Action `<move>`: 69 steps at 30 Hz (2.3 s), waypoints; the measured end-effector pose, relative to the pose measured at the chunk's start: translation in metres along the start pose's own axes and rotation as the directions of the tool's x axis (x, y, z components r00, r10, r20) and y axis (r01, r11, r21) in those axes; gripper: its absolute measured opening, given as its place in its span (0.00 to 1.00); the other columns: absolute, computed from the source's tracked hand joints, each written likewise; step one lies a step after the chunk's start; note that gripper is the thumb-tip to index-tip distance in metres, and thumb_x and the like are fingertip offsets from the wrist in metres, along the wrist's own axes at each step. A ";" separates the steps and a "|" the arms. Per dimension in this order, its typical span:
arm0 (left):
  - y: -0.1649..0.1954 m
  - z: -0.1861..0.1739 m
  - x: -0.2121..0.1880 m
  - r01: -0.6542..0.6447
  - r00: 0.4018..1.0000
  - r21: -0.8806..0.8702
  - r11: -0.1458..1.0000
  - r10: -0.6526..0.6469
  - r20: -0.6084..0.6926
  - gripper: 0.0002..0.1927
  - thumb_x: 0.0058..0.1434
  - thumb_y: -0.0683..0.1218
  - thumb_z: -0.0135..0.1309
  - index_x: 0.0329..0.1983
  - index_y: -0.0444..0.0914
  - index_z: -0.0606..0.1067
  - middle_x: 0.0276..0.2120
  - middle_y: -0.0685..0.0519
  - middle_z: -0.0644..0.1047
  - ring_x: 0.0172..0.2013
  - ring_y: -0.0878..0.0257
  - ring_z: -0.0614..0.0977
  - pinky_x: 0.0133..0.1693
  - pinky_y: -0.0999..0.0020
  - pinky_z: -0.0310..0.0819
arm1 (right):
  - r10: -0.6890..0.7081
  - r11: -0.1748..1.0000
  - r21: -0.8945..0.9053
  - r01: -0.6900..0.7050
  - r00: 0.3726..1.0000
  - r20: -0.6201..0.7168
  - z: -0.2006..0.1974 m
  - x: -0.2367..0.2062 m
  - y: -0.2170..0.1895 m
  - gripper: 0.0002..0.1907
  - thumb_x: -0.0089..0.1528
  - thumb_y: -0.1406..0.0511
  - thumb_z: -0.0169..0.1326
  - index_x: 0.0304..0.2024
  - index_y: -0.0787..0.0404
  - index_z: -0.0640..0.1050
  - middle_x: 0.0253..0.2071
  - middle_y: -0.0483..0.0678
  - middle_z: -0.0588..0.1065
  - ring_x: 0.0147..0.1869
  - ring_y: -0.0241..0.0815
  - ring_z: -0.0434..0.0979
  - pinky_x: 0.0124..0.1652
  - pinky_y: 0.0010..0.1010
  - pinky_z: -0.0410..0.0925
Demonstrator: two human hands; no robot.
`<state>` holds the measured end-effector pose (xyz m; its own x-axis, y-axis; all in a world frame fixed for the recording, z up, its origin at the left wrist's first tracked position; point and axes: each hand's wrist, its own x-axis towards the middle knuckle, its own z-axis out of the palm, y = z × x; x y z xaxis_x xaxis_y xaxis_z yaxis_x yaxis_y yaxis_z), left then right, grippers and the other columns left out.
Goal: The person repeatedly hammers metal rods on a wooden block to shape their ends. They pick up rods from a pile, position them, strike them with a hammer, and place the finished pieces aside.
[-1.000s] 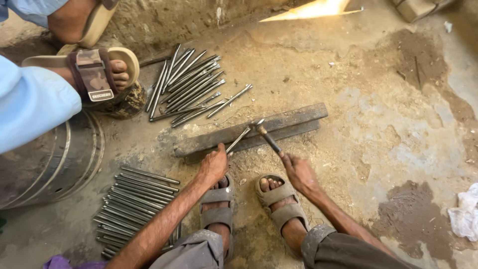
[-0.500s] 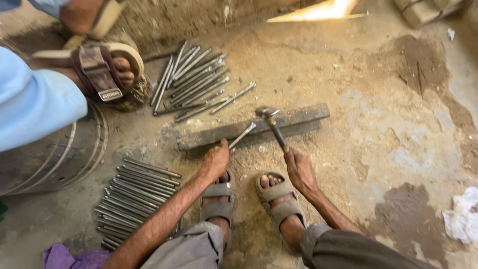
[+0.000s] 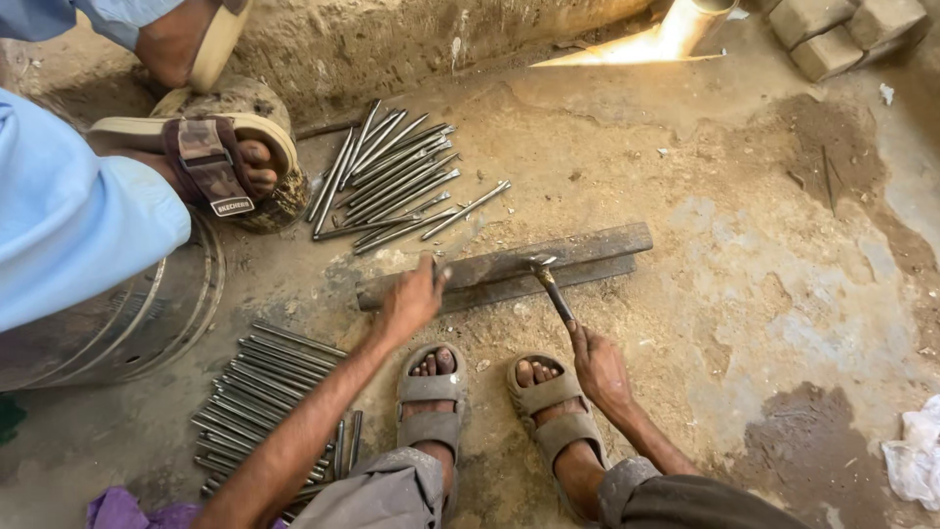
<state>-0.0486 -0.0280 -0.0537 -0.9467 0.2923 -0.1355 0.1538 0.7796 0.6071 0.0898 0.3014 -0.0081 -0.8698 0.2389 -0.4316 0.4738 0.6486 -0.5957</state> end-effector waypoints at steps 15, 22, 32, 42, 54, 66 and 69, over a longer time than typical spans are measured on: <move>-0.046 -0.093 -0.096 0.219 0.907 0.117 0.969 -0.158 -0.391 0.22 0.66 0.56 0.58 0.55 0.37 0.72 0.49 0.43 0.77 0.50 0.45 0.79 0.48 0.49 0.76 | -0.135 0.987 -0.092 0.128 0.988 -0.075 0.007 0.011 0.017 0.34 0.71 0.44 0.37 0.38 0.65 0.80 0.31 0.70 0.75 0.39 0.73 0.76 0.40 0.60 0.66; -0.132 -0.103 -0.172 0.246 0.966 0.388 0.888 -0.193 -0.172 0.23 0.59 0.36 0.54 0.58 0.41 0.73 0.53 0.45 0.76 0.54 0.45 0.77 0.52 0.50 0.75 | -0.083 0.994 -0.082 0.078 0.995 -0.061 0.018 0.022 0.041 0.39 0.72 0.41 0.34 0.32 0.66 0.78 0.20 0.60 0.71 0.25 0.57 0.73 0.29 0.52 0.64; -0.131 -0.062 -0.134 -0.186 0.973 0.625 0.758 0.054 0.224 0.21 0.63 0.39 0.55 0.59 0.46 0.73 0.60 0.49 0.72 0.62 0.52 0.71 0.66 0.50 0.63 | -0.048 0.997 0.056 0.048 0.999 -0.011 0.026 0.032 0.070 0.40 0.69 0.36 0.30 0.22 0.58 0.70 0.15 0.43 0.62 0.17 0.37 0.58 0.17 0.35 0.55; -0.067 -0.111 -0.119 -0.193 0.976 0.543 0.817 0.106 0.188 0.32 0.51 0.49 0.68 0.60 0.43 0.71 0.56 0.49 0.76 0.58 0.50 0.75 0.60 0.50 0.67 | -0.088 0.991 0.102 0.092 0.995 -0.044 0.022 0.023 0.046 0.37 0.72 0.43 0.37 0.22 0.65 0.70 0.17 0.51 0.64 0.22 0.44 0.63 0.25 0.42 0.58; 0.065 -0.089 -0.063 0.066 0.990 -0.517 0.854 -0.121 -0.074 0.14 0.63 0.46 0.63 0.45 0.36 0.73 0.37 0.50 0.84 0.36 0.63 0.87 0.38 0.66 0.87 | -0.066 0.997 0.041 0.070 0.994 -0.086 0.017 0.012 0.023 0.38 0.68 0.40 0.37 0.28 0.65 0.76 0.19 0.55 0.70 0.25 0.51 0.71 0.31 0.45 0.64; -0.023 -0.009 -0.043 -0.072 0.988 0.164 0.984 0.047 0.149 0.27 0.65 0.36 0.50 0.68 0.32 0.63 0.26 0.50 0.77 0.16 0.69 0.74 0.12 0.76 0.68 | 0.051 0.988 0.143 -0.055 0.998 0.034 0.014 0.033 0.061 0.37 0.67 0.37 0.32 0.28 0.58 0.75 0.18 0.41 0.65 0.18 0.33 0.59 0.18 0.33 0.58; -0.019 -0.005 -0.046 -0.025 0.978 0.179 0.984 -0.013 0.207 0.22 0.68 0.37 0.46 0.66 0.33 0.66 0.25 0.51 0.76 0.16 0.69 0.72 0.13 0.75 0.66 | 0.076 0.986 0.145 -0.078 0.997 0.024 0.008 0.030 0.053 0.38 0.69 0.38 0.32 0.29 0.60 0.76 0.18 0.41 0.65 0.19 0.32 0.60 0.18 0.30 0.58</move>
<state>-0.0093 -0.0590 -0.0550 -0.8697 0.3902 -0.3023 0.2251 0.8586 0.4606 0.0903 0.3370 -0.0582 -0.8279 0.2699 -0.4916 0.5554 0.5164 -0.6518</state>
